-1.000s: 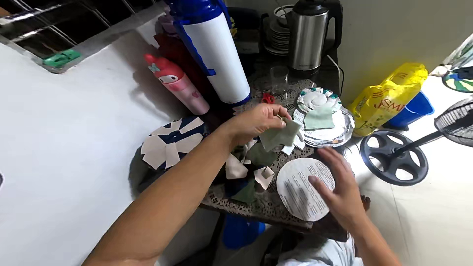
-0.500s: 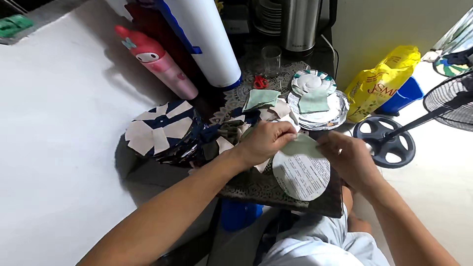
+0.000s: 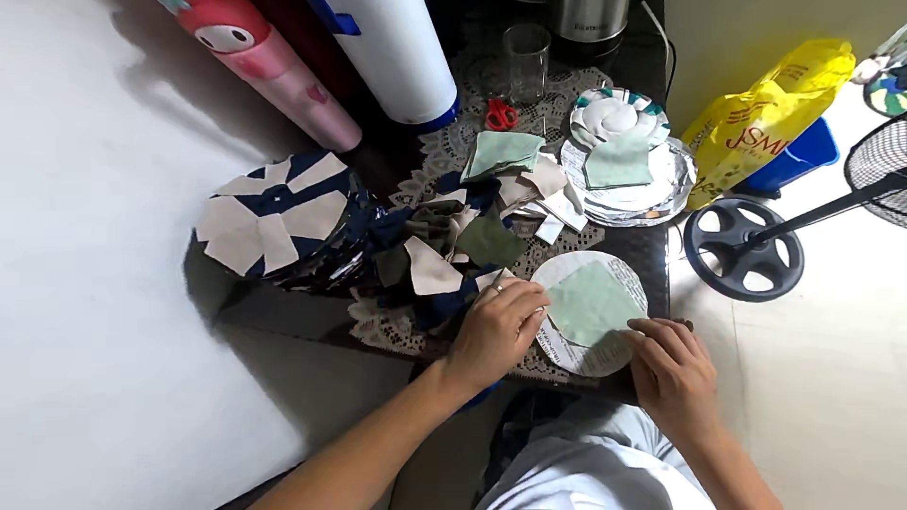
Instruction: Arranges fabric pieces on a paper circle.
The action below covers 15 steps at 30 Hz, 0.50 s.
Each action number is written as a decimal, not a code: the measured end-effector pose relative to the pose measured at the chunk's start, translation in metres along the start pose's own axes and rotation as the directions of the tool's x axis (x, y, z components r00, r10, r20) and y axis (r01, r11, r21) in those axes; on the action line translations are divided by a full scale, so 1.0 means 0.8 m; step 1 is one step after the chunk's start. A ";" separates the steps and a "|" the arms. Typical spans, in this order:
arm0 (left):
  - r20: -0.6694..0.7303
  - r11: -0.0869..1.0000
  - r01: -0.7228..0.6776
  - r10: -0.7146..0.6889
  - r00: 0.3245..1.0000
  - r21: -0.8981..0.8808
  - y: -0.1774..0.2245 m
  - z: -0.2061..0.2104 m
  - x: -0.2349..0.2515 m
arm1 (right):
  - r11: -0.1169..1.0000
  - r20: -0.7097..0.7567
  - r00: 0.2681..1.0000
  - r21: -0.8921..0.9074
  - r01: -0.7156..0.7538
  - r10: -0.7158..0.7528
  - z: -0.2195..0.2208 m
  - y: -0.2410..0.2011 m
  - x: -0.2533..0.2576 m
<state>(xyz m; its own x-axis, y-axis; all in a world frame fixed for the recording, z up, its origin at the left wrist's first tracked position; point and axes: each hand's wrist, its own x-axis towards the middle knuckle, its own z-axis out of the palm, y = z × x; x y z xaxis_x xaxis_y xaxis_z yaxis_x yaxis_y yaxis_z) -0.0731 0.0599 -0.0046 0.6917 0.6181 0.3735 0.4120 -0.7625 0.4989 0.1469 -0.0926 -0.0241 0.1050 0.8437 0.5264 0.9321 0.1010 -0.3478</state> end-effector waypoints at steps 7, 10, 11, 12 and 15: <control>0.019 0.962 0.256 -0.259 0.966 0.095 0.022 0.020 0.021 | 0.998 -0.021 0.999 -0.048 0.045 -0.046 0.014 -0.025 -0.023; 0.025 0.950 0.294 -0.298 0.954 0.107 0.024 0.023 0.028 | 0.996 -0.027 0.998 -0.072 0.047 -0.049 0.023 -0.024 -0.030; 0.022 0.948 0.302 -0.305 0.952 0.101 0.024 0.024 0.028 | 0.996 -0.040 0.998 -0.077 0.044 -0.047 0.025 -0.023 -0.032; 0.027 0.947 0.307 -0.311 0.950 0.095 0.023 0.024 0.028 | 0.996 -0.051 0.998 -0.083 0.036 -0.041 0.025 -0.024 -0.034; 0.043 0.948 0.308 -0.312 0.949 0.081 0.021 0.021 0.028 | 0.996 -0.066 0.998 -0.090 0.005 -0.011 0.027 -0.025 -0.035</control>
<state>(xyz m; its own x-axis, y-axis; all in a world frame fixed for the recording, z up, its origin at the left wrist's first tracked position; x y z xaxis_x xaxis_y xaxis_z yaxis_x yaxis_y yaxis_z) -0.0411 0.0578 -0.0008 0.5536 0.8162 0.1652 0.6516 -0.5481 0.5244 0.1178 -0.1070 -0.0485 0.1178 0.8057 0.5805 0.9600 0.0571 -0.2741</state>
